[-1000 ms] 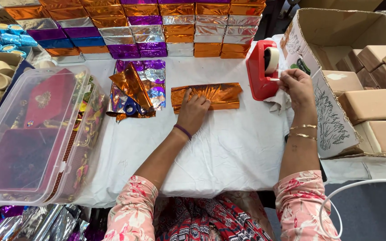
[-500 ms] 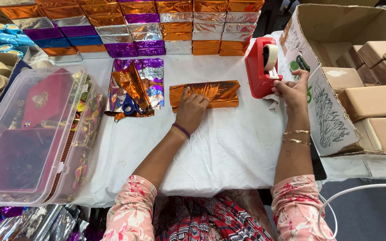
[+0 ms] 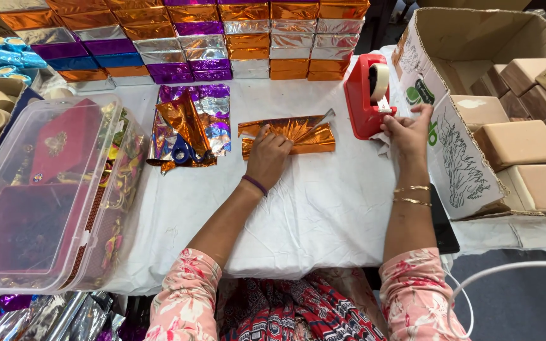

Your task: The person wraps a small cardboard box with orange metallic foil, folding the edges and securing them with tape. They then wipe the wrapped box with a white cloth and place it on a stack of other wrapped boxes.

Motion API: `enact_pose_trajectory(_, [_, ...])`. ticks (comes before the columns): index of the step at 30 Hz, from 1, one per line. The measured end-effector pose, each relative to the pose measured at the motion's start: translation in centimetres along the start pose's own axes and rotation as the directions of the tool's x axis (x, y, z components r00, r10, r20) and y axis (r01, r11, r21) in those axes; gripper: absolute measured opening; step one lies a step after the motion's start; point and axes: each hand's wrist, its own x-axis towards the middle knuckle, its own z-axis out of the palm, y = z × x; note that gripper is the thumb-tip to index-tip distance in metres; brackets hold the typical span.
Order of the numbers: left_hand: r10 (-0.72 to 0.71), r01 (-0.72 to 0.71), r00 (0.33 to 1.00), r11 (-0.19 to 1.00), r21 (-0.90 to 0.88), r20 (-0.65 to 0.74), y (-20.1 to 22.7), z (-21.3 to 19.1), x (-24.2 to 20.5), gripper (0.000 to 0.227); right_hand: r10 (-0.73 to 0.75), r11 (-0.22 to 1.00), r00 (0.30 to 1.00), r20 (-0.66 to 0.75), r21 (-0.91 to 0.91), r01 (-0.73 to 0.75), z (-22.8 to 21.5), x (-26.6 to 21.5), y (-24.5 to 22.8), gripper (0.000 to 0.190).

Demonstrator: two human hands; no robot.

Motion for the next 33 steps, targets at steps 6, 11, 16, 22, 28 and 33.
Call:
enact_pose_trajectory(6, [-0.008, 0.008, 1.000, 1.000, 0.013, 0.015, 0.1, -0.3, 0.2, 0.019, -0.151, 0.911, 0.988, 0.032, -0.383, 0.152, 1.0, -1.3, -1.9, 0.050])
enact_pose_trajectory(11, [-0.007, 0.007, 1.000, 1.000, 0.006, 0.000, 0.1, -0.1, 0.0, 0.019, -0.123, 0.974, 0.988, 0.090, -0.178, 0.138, -0.8, -0.2, 0.2, 0.052])
enact_pose_trajectory(16, [-0.010, 0.010, 1.000, 1.000, 0.006, -0.002, 0.1, -0.2, 0.1, 0.020, 0.124, 0.969, 0.978, 0.167, 0.190, -0.155, -1.8, 0.8, 1.4, 0.054])
enact_pose_trajectory(22, [-0.011, 0.011, 1.000, 1.000, 0.010, 0.020, 0.1, 0.3, 0.0, 0.019, 0.032, 0.964, 0.994, 0.107, -0.267, -0.002, -1.9, 0.6, 3.4, 0.054])
enact_pose_trajectory(28, [-0.033, 0.033, 0.999, 0.999, -0.014, 0.017, 0.0, -0.3, 0.1, 0.018, 0.130, 0.958, 0.953, 0.274, -0.282, -0.050, -0.1, -2.7, -1.7, 0.039])
enact_pose_trajectory(33, [-0.055, 0.055, 0.998, 0.994, -0.090, 0.008, -0.4, -0.2, 0.1, 0.040, 0.069, 0.975, 0.761, 0.645, -0.205, 0.085, 7.3, -7.0, -2.4, 0.032])
